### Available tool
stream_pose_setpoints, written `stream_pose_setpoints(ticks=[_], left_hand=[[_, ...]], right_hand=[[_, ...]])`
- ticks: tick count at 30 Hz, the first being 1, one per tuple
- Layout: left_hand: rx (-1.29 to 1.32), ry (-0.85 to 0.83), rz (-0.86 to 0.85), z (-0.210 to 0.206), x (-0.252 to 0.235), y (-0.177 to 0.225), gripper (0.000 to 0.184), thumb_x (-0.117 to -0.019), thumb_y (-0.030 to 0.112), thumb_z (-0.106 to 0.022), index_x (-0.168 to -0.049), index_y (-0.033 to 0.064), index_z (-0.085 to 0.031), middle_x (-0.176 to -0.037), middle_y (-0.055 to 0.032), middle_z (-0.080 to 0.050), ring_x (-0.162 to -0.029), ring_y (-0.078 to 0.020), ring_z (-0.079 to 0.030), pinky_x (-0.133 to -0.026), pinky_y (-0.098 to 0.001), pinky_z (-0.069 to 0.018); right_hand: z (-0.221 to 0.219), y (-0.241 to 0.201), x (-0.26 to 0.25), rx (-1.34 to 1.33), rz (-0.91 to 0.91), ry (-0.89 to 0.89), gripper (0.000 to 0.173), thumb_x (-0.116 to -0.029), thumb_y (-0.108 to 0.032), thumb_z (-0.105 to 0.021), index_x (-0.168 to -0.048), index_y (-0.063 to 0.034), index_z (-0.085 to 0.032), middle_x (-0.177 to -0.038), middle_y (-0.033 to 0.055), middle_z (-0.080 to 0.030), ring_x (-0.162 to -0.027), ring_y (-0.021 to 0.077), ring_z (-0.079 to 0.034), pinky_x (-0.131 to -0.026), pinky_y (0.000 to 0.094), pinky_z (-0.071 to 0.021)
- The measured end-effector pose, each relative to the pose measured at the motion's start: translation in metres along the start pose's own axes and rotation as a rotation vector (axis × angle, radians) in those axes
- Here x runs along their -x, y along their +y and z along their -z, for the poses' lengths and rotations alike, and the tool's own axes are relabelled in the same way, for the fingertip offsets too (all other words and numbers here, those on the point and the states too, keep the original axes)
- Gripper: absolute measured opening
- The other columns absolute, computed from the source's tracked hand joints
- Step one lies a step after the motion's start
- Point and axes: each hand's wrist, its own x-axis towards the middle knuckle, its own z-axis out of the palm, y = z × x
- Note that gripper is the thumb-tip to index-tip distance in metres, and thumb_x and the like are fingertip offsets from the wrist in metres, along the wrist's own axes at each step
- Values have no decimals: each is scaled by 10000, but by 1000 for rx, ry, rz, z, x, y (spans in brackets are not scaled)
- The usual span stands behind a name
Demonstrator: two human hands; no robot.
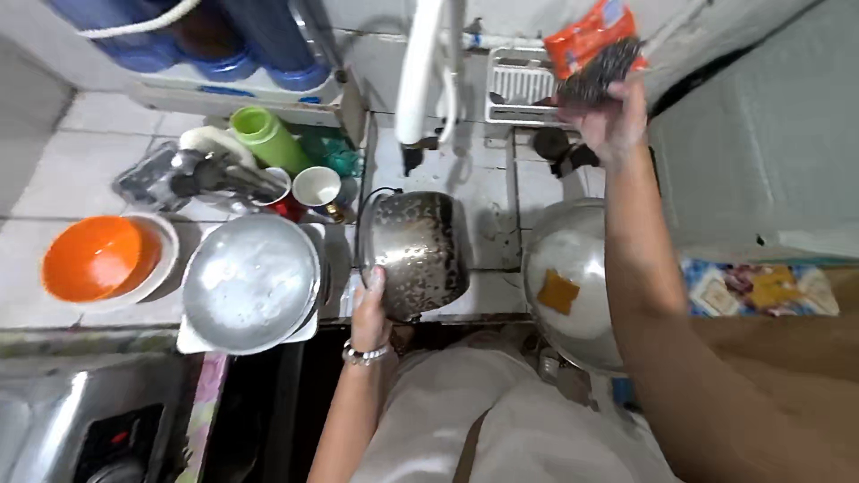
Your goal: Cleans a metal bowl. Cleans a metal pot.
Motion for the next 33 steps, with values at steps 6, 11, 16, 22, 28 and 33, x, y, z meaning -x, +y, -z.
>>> stream_pose_setpoints(ticks=[6, 11, 16, 22, 28, 33], left_hand=[[-62, -35, -45, -2, -2, -1, 371, -1057, 215, -409, -1339, -25, -437, -1017, 24, -682, -917, -26, -693, -841, -248, -606], [-128, -87, -66, -12, -3, 2, 241, -1067, 212, -398, -1214, 44, -488, -932, 75, -671, -863, -6, -689, -808, -231, -604], [-189, -151, -90, -13, -8, 4, 214, -1064, 229, -392, -1133, 75, -524, -877, 96, -669, -828, 3, -684, -783, -221, -600], [-172, -134, -51, -15, -12, 10, 240, -1079, 211, -372, -1132, 56, -548, -871, 67, -678, -823, -15, -689, -776, -239, -606], [-330, -83, 66, -22, -13, 39, 217, -1093, 195, -430, -1069, 59, -597, -816, 46, -655, -737, -8, -659, -689, -215, -580], [-454, -205, 91, -23, -15, 45, 204, -1066, 180, -478, -1161, 45, -597, -841, 21, -624, -712, -16, -613, -648, -213, -542]], right_hand=[[88, 9, 158, 786, -463, -207, 234, -917, -89, -647, -1105, 30, -572, -956, 114, -633, -859, 168, -625, -805, 396, -541], [105, 76, 191, 1253, -905, 26, 809, -835, -376, -857, -1407, 71, -500, -1459, 399, -424, -1308, 591, -463, -1022, 744, -410], [80, 141, 223, 1390, -625, 80, 609, -1003, -287, -652, -1491, 22, -460, -1545, 353, -366, -1421, 570, -346, -1113, 676, -370], [105, 140, 244, 1410, -568, 3, 525, -914, -258, -763, -1361, -22, -622, -1544, 316, -398, -1429, 531, -365, -1113, 685, -361], [41, 145, 234, 1142, -719, 245, 791, -817, 38, -764, -1520, 40, -402, -1620, 386, -166, -1484, 569, -241, -1161, 661, -332], [22, 138, 182, 204, -481, 695, 305, -944, -128, -647, -1196, 13, -549, -880, 81, -612, -706, 144, -601, -627, 327, -540]])
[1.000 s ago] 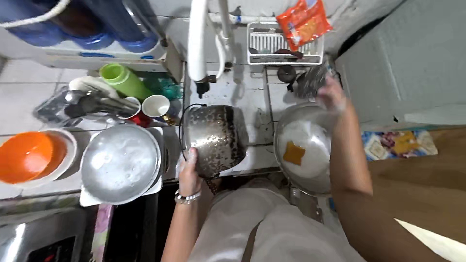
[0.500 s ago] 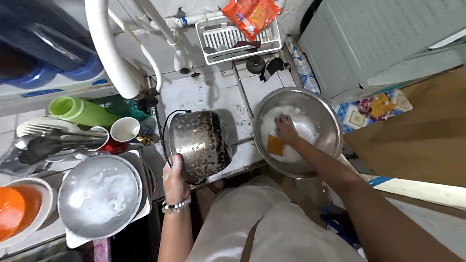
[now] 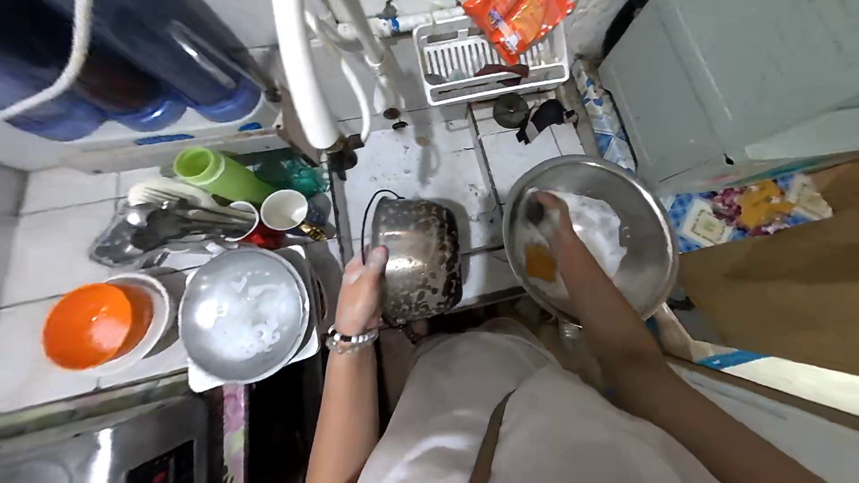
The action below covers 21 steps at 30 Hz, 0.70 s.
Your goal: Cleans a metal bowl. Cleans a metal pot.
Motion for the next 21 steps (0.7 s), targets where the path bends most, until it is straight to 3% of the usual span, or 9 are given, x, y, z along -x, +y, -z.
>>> stream_pose_setpoints(ticks=[3, 4, 6, 9, 11, 14, 16, 19, 21], left_hand=[[7, 30, 22, -9, -5, 3, 198, -1074, 205, -487, -1145, 52, -592, -749, 22, -571, -603, -27, -553, -559, -210, -496], [-8, 60, 30, -13, -9, 4, 190, -1077, 225, -494, -1111, 63, -588, -692, 30, -519, -534, -29, -488, -501, -205, -442], [-23, 87, 36, -21, -17, 5, 214, -1080, 269, -495, -1098, 76, -585, -669, 29, -472, -508, -48, -438, -485, -224, -412], [-9, 120, 16, -27, -28, 7, 215, -1085, 277, -471, -1081, 85, -566, -673, 28, -456, -515, -58, -437, -497, -243, -422], [4, 166, -6, -25, -31, 5, 205, -1084, 261, -473, -1054, 76, -558, -656, 32, -469, -497, -50, -447, -480, -229, -425], [-9, 231, -41, -25, -28, -2, 246, -1066, 213, -513, -1199, 11, -558, -820, -36, -547, -659, -94, -530, -636, -299, -495], [-28, 287, -53, -29, -24, -7, 216, -1060, 221, -515, -1150, 32, -571, -798, -21, -516, -656, -91, -516, -630, -304, -481], [-5, 348, -98, -25, -25, -7, 197, -1058, 205, -517, -1036, 35, -614, -720, 16, -503, -599, -50, -502, -590, -242, -459], [0, 325, -124, -22, -20, -13, 180, -1054, 184, -515, -1046, 30, -608, -724, 35, -502, -603, -18, -504, -597, -206, -461]], right_hand=[[-23, -52, 35, -65, 314, -149, 419, -815, -71, -696, -1205, 27, -576, -964, 34, -654, -768, 63, -640, -683, 270, -576], [-34, -66, 50, 0, 473, -206, 462, -787, -61, -745, -1209, 62, -604, -1091, 84, -675, -911, 78, -663, -796, 273, -581], [-66, -78, 70, 115, 828, -337, 486, -741, -115, -823, -1145, 114, -677, -1269, 249, -648, -1181, 239, -640, -999, 356, -536], [-120, -75, 108, 266, 1074, -550, 391, -764, -161, -847, -1077, 49, -744, -1271, 283, -625, -1205, 356, -615, -1026, 427, -527], [-146, -68, 125, 300, 1215, -619, 260, -796, -128, -802, -1003, 25, -768, -1128, 240, -698, -1098, 365, -663, -970, 440, -553], [-172, -91, 104, 397, 1086, -729, 148, -873, -37, -709, -957, 81, -744, -1003, 246, -713, -993, 366, -695, -901, 454, -565], [-185, -106, 85, 469, 874, -782, 173, -925, -61, -635, -970, 91, -704, -1013, 242, -684, -989, 329, -668, -896, 451, -537], [-174, -104, 117, 476, 1069, -748, 78, -864, -36, -712, -900, 33, -708, -968, 194, -675, -976, 339, -656, -896, 457, -546], [-173, -98, 117, 399, 1129, -787, 72, -823, -6, -729, -859, 55, -717, -922, 212, -693, -948, 354, -675, -878, 449, -550]])
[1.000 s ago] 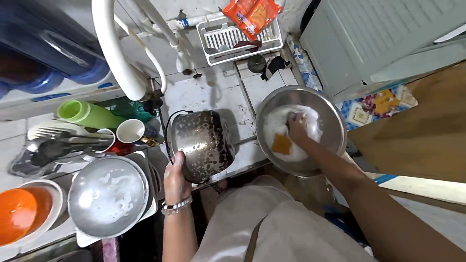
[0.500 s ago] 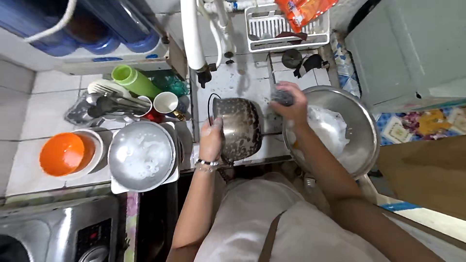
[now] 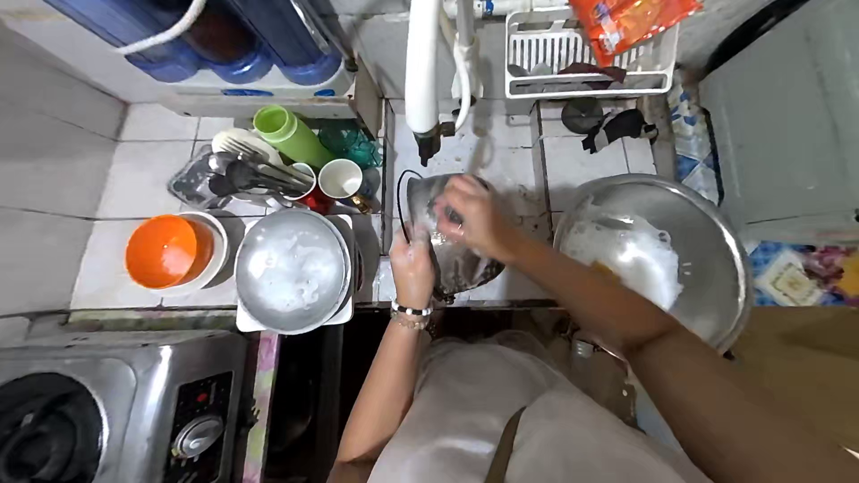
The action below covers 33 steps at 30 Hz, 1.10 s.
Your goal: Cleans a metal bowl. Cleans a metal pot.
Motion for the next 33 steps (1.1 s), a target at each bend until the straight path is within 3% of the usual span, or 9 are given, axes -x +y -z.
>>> stream_pose_setpoints(ticks=[4, 8, 12, 17, 21, 23, 26, 30, 33], left_hand=[[42, 5, -71, 0, 15, -5, 171, -1037, 146, -526, -1024, 11, -631, -720, 54, -523, -614, 25, -519, -610, -159, -469], [71, 8, -148, 2, 19, -15, 135, -1013, 117, -511, -919, 59, -589, -687, 103, -510, -606, 62, -516, -607, -135, -471], [88, 60, -199, 3, 20, -21, 131, -997, 86, -533, -888, 60, -600, -681, 110, -524, -605, 71, -518, -603, -125, -470], [82, 11, -225, 7, 26, -24, 112, -996, 77, -525, -972, 19, -617, -717, 110, -580, -636, 68, -572, -630, -139, -516], [54, 53, -212, 10, 30, -27, 133, -1007, 108, -540, -1001, 22, -641, -726, 110, -584, -634, 74, -570, -615, -129, -507], [28, 77, -225, 10, 26, -22, 124, -1000, 83, -538, -919, 45, -624, -693, 120, -550, -616, 83, -542, -608, -115, -485], [1, 41, -196, 14, 29, -26, 136, -1008, 119, -537, -902, 82, -614, -677, 130, -545, -595, 73, -542, -584, -132, -492], [23, 41, -191, 12, 33, -31, 142, -1001, 118, -536, -868, 106, -585, -650, 139, -519, -571, 72, -525, -563, -132, -484], [49, 31, -226, 9, 32, -30, 157, -983, 80, -522, -833, 109, -559, -644, 146, -514, -577, 83, -527, -573, -120, -480]], right_hand=[[20, 32, -21, -96, -402, -126, 163, -936, -55, -618, -999, 85, -672, -1038, 226, -668, -965, 288, -653, -862, 451, -531], [0, -9, 19, 9, 72, -36, 66, -801, -22, -731, -838, 31, -725, -877, 175, -690, -888, 330, -661, -835, 425, -541], [22, 21, 11, -8, -181, 1, 126, -894, -44, -636, -929, 58, -702, -975, 212, -695, -981, 332, -665, -868, 454, -527], [-6, -18, 51, 24, 120, 45, 86, -791, -45, -740, -848, 18, -752, -893, 159, -737, -897, 310, -699, -849, 399, -557], [23, 22, 20, -58, -212, 55, 129, -882, -32, -645, -938, 65, -708, -975, 211, -701, -997, 322, -668, -895, 438, -529], [15, -6, 35, 1, -130, 72, 94, -847, -21, -708, -910, 48, -719, -964, 200, -694, -977, 347, -658, -885, 466, -540], [-10, -23, 66, 0, 39, 173, 77, -800, -62, -748, -839, 2, -761, -878, 143, -736, -883, 289, -682, -834, 380, -547], [21, 9, 41, -54, -359, 181, 141, -857, -63, -681, -949, 32, -730, -976, 185, -701, -1002, 308, -648, -899, 443, -505], [-4, -25, 65, 10, -88, 255, 106, -797, -38, -738, -874, 35, -748, -922, 178, -728, -929, 315, -676, -853, 411, -551]])
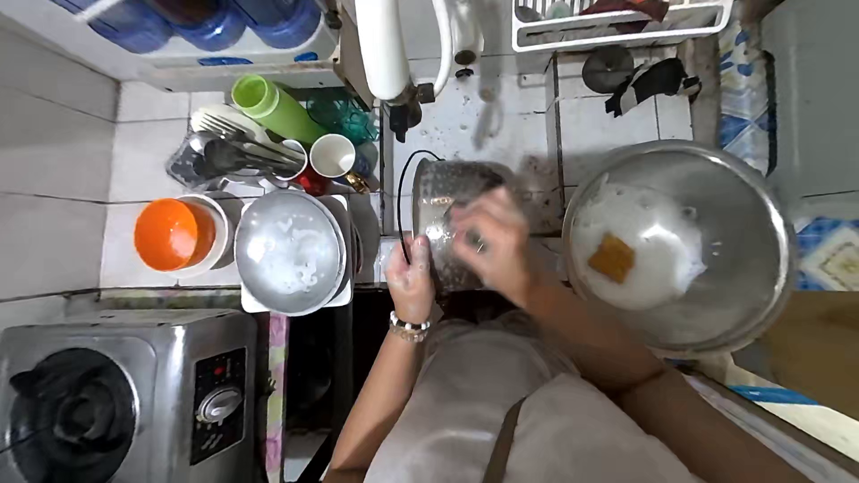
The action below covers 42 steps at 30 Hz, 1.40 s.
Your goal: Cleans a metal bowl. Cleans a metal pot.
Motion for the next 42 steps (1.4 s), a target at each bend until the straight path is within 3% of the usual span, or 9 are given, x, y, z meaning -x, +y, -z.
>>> stream_pose_setpoints(ticks=[7, 11, 16, 20, 25, 29, 34, 39, 42], left_hand=[[-12, 0, 12, 5, 7, -2, 209, -986, 99, -542, -784, 152, -533, -605, 151, -483, -526, 81, -489, -520, -116, -451], [6, 31, -13, 6, 7, -6, 213, -997, 110, -534, -790, 163, -537, -624, 155, -508, -547, 77, -513, -534, -128, -471], [-28, 75, -49, 5, 18, -8, 230, -1000, 106, -530, -773, 139, -536, -617, 140, -495, -541, 76, -502, -534, -124, -464], [-78, 130, -113, 12, 33, -18, 241, -989, 112, -518, -749, 116, -521, -623, 146, -488, -564, 100, -503, -553, -108, -457], [-145, 121, -218, 19, 48, -29, 316, -1018, 152, -515, -758, -16, -580, -638, 71, -534, -607, 93, -535, -605, -106, -479], [-151, 90, -261, 19, 51, -34, 348, -1036, 217, -521, -748, 26, -557, -638, 92, -520, -605, 115, -517, -593, -91, -463], [-160, -33, -391, 16, 60, -43, 384, -1035, 211, -540, -737, -25, -597, -594, 14, -532, -563, 61, -518, -566, -119, -464], [-229, -36, -447, 17, 63, -45, 424, -1054, 260, -521, -748, -26, -589, -605, -8, -532, -575, 53, -526, -578, -117, -467], [-279, -23, -452, 21, 63, -51, 476, -1071, 317, -497, -765, -37, -584, -597, -30, -534, -537, 17, -530, -539, -164, -486]], right_hand=[[25, 26, -45, 18, -289, -221, 140, -872, -60, -669, -946, 41, -734, -978, 188, -704, -1007, 318, -651, -908, 457, -504], [6, -5, -15, -56, 22, -240, 89, -805, -31, -742, -882, 8, -765, -934, 147, -741, -938, 310, -673, -874, 417, -535], [19, 38, -54, -33, -416, -217, 132, -899, -92, -660, -959, 13, -713, -946, 135, -687, -883, 192, -650, -804, 373, -532], [4, -18, -8, -77, -97, -201, 80, -779, 7, -740, -856, 4, -763, -921, 145, -744, -935, 313, -669, -868, 426, -527], [28, 31, -31, -8, -409, -238, 150, -889, -76, -663, -977, 22, -734, -1013, 180, -714, -998, 271, -667, -887, 432, -526], [14, -11, 18, -136, 25, -130, 77, -789, -26, -713, -843, 8, -757, -917, 149, -747, -914, 279, -671, -861, 374, -523], [37, 58, -21, -141, -418, -256, 144, -894, -82, -643, -971, 18, -712, -976, 103, -724, -879, 90, -662, -808, 297, -541], [24, -10, 14, -161, -107, -227, 80, -787, 14, -697, -850, 26, -744, -964, 163, -756, -963, 300, -674, -896, 416, -500], [37, 46, -8, -154, -335, -271, 130, -894, -47, -643, -959, 33, -722, -1000, 130, -733, -963, 163, -679, -883, 340, -538]])
